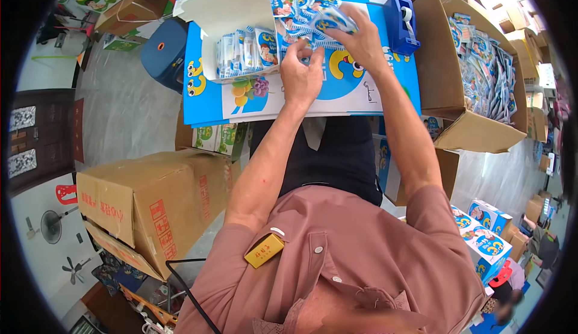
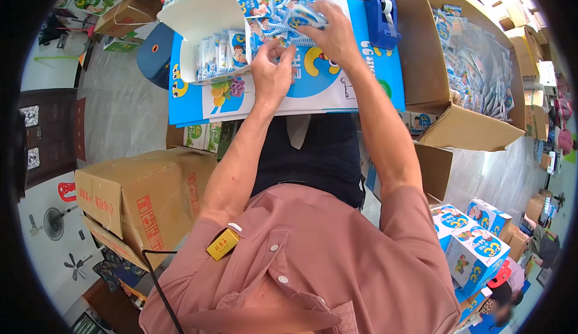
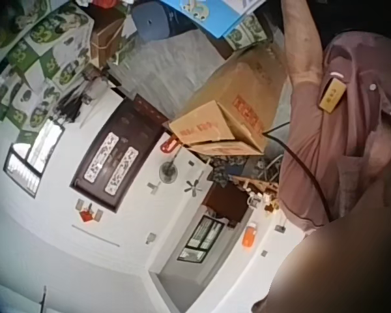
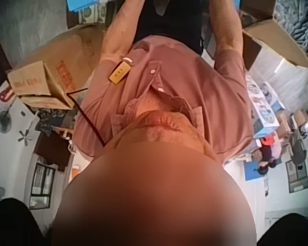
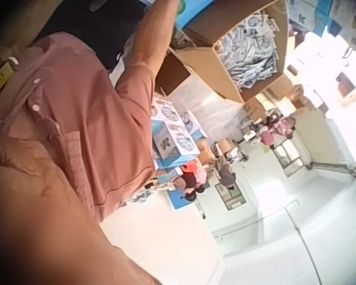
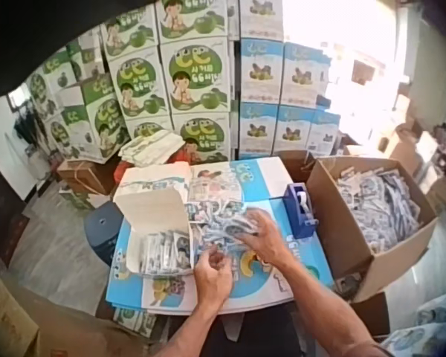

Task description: Manually packing small packets into cardboard boxes and organizing the workspace.

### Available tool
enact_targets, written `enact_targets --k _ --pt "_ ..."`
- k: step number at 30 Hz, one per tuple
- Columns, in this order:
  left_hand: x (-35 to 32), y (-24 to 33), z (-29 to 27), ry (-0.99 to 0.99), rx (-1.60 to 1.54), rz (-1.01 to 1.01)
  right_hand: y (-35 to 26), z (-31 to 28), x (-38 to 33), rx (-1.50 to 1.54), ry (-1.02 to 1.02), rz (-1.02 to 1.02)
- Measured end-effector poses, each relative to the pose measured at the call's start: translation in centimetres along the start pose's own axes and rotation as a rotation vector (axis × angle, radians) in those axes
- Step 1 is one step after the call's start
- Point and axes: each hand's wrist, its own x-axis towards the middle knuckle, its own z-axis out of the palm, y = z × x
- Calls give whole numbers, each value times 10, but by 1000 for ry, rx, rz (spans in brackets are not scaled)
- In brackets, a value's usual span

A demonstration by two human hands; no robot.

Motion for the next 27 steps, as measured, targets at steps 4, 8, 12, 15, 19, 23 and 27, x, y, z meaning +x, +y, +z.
enact_targets --k 4,8,12,15,19,23,27 --pt "-30 21 3 -98 6 224 -30 -35 -47 426 -33 340" --pt "-57 27 -1 -136 -27 358 -31 -46 -76 637 -220 390" --pt "-68 12 -6 -205 50 280 -51 -4 -88 1083 146 664" --pt "-67 13 -6 -274 -3 38 -70 13 -87 1186 197 715" --pt "-55 43 -28 -313 -528 -246 -69 11 -83 612 -89 321" --pt "-47 41 -41 -263 -539 -276 -47 -27 -29 411 -172 707" --pt "-48 29 -34 -207 -603 -113 5 -2 41 -304 -159 654"
